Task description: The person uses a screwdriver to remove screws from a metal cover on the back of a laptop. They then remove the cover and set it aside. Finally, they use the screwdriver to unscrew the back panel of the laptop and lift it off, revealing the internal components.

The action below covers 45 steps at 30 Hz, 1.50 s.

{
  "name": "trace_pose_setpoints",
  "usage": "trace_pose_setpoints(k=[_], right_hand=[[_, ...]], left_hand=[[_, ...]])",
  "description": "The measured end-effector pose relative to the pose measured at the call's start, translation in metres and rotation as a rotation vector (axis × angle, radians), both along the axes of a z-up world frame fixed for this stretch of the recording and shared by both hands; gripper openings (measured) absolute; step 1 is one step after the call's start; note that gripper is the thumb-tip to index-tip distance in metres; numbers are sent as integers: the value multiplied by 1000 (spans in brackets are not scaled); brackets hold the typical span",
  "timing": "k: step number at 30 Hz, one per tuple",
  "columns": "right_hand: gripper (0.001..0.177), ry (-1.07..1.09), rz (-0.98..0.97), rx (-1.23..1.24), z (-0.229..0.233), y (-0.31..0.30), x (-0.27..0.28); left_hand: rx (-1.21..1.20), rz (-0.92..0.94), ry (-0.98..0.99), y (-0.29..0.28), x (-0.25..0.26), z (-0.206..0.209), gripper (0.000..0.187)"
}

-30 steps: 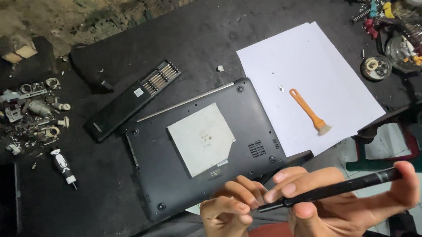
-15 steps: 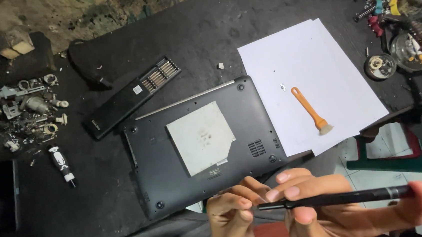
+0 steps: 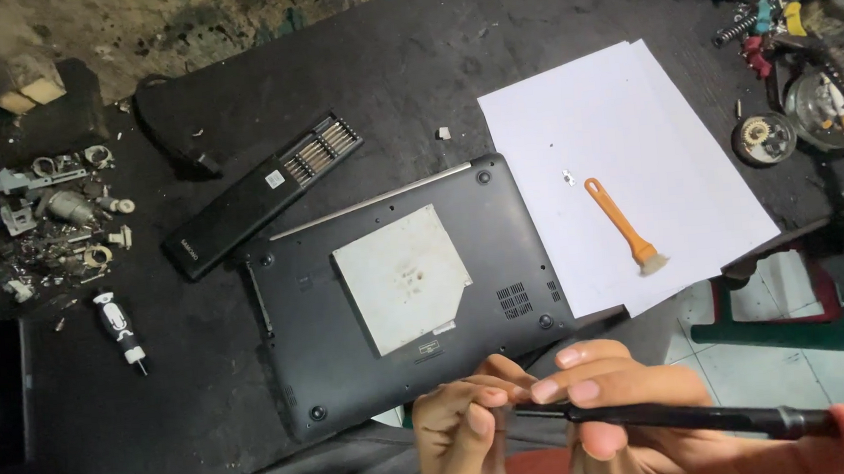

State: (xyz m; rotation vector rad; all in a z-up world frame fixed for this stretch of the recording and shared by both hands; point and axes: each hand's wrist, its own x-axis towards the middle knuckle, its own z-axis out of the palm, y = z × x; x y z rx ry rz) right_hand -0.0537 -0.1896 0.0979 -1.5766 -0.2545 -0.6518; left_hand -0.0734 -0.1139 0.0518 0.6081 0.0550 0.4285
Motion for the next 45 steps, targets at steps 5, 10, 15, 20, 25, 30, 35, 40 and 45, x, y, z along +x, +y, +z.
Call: trace_pose_setpoints(k=[5,10,15,20,25,30,35,40,45], right_hand=[[51,-138,-25,144,-41,-5,14],[37,95,44,-5,-32,3,95],[66,31,435,9,-85,21,156],[74,-212,446,-239,-90,33,169],[75,-213,470,-240,-102,33,172],[72,-212,423,-262,-103,34,170],[76,-232,433,-274,-101,34,171],[68,-268,436,-365,-97,36,170],[66,-301,403,-401,-115,29,174]], left_hand=[[64,-182,93,18,-10,-20,69],[1075,61,442,110,35,-9,24],[1553,107,585,131,59,-44,37],[1779,201,592,130,63,-44,53],[1781,201,603,132,65,-51,52],[1785,221,588,132,65,-52,51],[1779,178,606,133,64,-51,53],[1780,178,603,133,63,-52,53],[1767,190,593,132,63,-51,53]])
